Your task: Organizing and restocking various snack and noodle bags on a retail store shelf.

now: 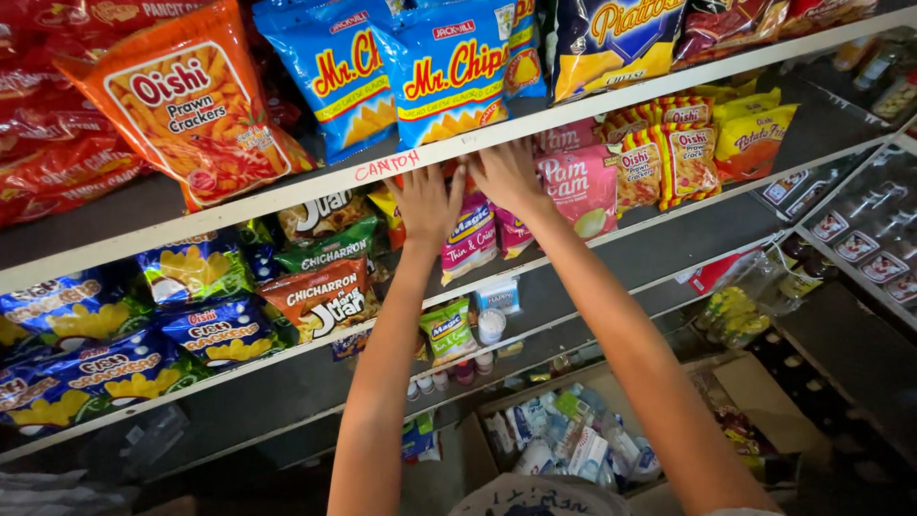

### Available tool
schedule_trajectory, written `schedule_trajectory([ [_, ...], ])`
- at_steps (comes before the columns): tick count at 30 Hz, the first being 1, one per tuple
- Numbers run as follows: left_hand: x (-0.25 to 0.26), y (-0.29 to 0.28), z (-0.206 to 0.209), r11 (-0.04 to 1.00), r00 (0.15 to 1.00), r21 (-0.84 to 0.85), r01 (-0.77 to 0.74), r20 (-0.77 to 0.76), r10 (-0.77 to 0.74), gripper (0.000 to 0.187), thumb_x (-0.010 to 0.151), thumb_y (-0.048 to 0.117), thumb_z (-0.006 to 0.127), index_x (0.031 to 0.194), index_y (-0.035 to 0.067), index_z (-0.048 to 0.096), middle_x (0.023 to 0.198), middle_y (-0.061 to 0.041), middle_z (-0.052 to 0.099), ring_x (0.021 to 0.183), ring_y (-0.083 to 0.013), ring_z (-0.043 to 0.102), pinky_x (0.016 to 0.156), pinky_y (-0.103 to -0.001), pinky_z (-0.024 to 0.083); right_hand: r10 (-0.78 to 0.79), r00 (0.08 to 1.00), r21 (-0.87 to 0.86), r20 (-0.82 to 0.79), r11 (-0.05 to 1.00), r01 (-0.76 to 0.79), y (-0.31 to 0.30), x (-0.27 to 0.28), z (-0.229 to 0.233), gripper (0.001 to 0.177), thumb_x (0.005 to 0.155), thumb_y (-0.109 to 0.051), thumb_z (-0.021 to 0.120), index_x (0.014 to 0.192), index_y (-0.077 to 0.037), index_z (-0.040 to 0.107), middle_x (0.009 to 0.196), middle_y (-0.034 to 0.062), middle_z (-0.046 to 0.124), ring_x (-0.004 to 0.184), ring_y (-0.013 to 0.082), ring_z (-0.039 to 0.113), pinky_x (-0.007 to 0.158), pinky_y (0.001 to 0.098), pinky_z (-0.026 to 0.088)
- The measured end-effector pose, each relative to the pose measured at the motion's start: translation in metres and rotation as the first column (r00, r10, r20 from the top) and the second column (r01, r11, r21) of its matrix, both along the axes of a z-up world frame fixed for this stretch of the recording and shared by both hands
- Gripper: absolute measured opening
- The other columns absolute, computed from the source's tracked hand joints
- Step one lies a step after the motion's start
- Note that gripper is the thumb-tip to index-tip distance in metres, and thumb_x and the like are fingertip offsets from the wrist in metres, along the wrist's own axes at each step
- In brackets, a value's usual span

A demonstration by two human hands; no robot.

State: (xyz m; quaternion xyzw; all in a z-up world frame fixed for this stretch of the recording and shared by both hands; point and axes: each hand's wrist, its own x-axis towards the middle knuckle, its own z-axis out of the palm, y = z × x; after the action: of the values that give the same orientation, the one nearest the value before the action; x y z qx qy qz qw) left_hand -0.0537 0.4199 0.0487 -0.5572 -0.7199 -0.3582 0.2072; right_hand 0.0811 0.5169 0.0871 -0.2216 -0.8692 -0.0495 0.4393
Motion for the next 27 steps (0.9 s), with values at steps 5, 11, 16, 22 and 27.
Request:
schedule_trajectory([
  [5,0.0,0.016,-0.009,0.984,0.984,-0.089,-0.153,-0.105,0.143,0.075,0.104,0.056,0.043,0.152,-0.001,0.039,0.159,-0.023,0.034,0.149,-0.0417,0.024,0.115,-0.075,0.003,-0.186,0.979,0.091,0.079,0.98,0.179,0.02,-0.013,-0.033,0.041,0.102,-0.029,0.058,0.132,-0.001,0.061,0.138,0.0271,0.054,0.13,0.0485,0.046,0.11,0.0663,0.028],
  [11,0.013,0.008,-0.005,0.966,0.969,-0.119,-0.228,-0.128,0.213,0.068,0.101,0.045,0.046,0.153,0.001,0.041,0.158,-0.021,0.037,0.149,-0.0412,0.027,0.115,-0.075,0.004,-0.064,0.988,-0.158,-0.143,0.987,0.041,-0.039,-0.004,-0.04,0.064,0.108,-0.034,0.051,0.153,0.01,0.036,0.155,0.0354,0.035,0.145,0.0526,0.031,0.122,0.0612,0.023],
  [16,-0.002,0.02,-0.031,0.966,0.95,-0.029,-0.257,-0.191,0.247,0.06,0.105,0.041,0.045,0.151,0.002,0.044,0.155,-0.021,0.044,0.147,-0.0404,0.035,0.117,-0.076,0.008,-0.034,0.995,-0.094,-0.097,0.995,0.025,-0.023,-0.012,-0.07,0.067,0.108,-0.033,0.049,0.157,0.007,0.032,0.165,0.0314,0.025,0.154,0.0503,0.02,0.125,0.0598,0.017],
  [22,-0.011,0.018,-0.026,0.989,0.993,-0.109,-0.099,-0.068,0.092,0.06,0.103,0.04,0.045,0.148,0.0,0.047,0.151,-0.023,0.047,0.141,-0.0394,0.038,0.112,-0.075,0.012,-0.005,0.999,-0.103,-0.052,0.995,0.0,-0.023,-0.008,-0.076,0.061,0.109,-0.029,0.05,0.157,0.006,0.037,0.165,0.0294,0.028,0.153,0.0506,0.025,0.126,0.0572,0.022],
  [27,0.011,-0.041,0.009,0.994,0.998,-0.097,-0.05,0.044,0.054,0.072,0.099,0.053,0.063,0.147,0.003,0.045,0.151,-0.018,0.047,0.148,-0.035,0.037,0.117,-0.081,0.002,0.041,0.933,-0.126,-0.359,0.988,-0.092,-0.056,0.036,-0.08,0.05,0.11,-0.023,0.056,0.153,-0.001,0.046,0.164,0.0226,0.039,0.157,0.0423,0.036,0.133,0.0525,0.029],
])
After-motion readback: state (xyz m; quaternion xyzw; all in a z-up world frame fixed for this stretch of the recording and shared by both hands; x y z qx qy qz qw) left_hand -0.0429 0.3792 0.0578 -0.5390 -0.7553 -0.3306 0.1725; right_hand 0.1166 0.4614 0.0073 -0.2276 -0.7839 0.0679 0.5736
